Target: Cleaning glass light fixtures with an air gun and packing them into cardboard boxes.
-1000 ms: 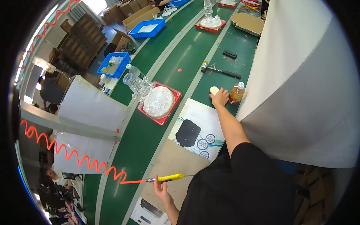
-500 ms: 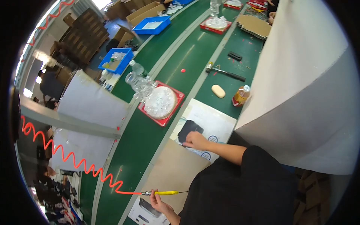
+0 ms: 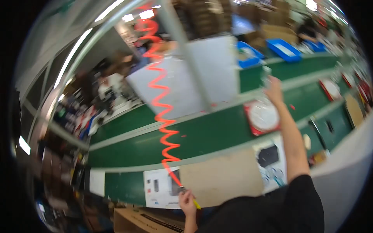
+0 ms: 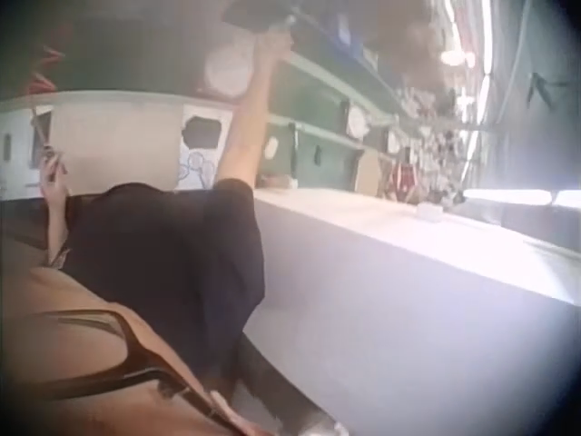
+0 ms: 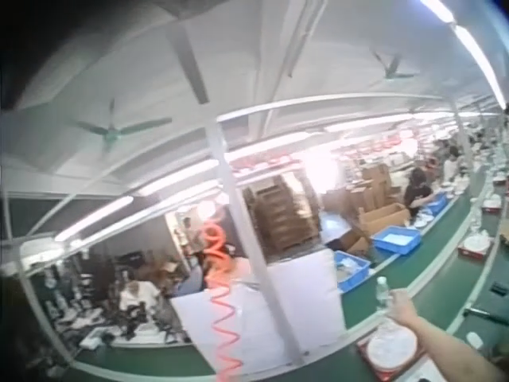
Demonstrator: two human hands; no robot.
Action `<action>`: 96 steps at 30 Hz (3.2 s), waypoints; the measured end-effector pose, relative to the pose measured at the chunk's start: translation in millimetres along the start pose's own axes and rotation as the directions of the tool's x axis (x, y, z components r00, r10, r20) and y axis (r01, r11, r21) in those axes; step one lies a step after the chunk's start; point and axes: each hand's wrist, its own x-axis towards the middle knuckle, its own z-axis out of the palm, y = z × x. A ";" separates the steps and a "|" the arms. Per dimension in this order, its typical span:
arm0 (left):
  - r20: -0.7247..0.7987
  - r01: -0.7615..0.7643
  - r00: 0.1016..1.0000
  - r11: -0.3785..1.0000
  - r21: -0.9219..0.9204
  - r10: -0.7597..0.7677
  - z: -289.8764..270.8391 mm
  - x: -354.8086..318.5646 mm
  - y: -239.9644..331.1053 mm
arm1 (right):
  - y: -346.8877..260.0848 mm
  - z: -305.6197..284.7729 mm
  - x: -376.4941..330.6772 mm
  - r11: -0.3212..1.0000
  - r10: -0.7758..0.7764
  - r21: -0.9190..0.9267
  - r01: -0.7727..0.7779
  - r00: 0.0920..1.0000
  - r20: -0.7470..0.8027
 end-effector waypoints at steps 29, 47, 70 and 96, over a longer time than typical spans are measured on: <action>0.384 -0.309 0.898 0.929 0.204 0.214 -45.7 33.3 -54.7 | -298.4 -54.5 -286.9 0.961 -0.169 0.237 0.142 0.981 0.099; 0.415 -0.134 0.910 0.937 0.322 -0.013 44.3 9.6 -57.7 | -116.3 -86.8 -439.7 0.795 0.377 0.375 -0.476 0.873 0.309; 0.450 -0.311 0.893 0.767 0.561 0.033 85.2 3.1 -35.7 | -116.5 -45.4 -464.1 0.980 -0.106 0.198 -0.012 0.813 0.573; 0.479 -0.321 0.877 0.793 0.518 0.042 81.7 2.3 -40.4 | -48.0 -180.5 -540.0 0.820 0.553 0.180 -0.544 0.833 0.002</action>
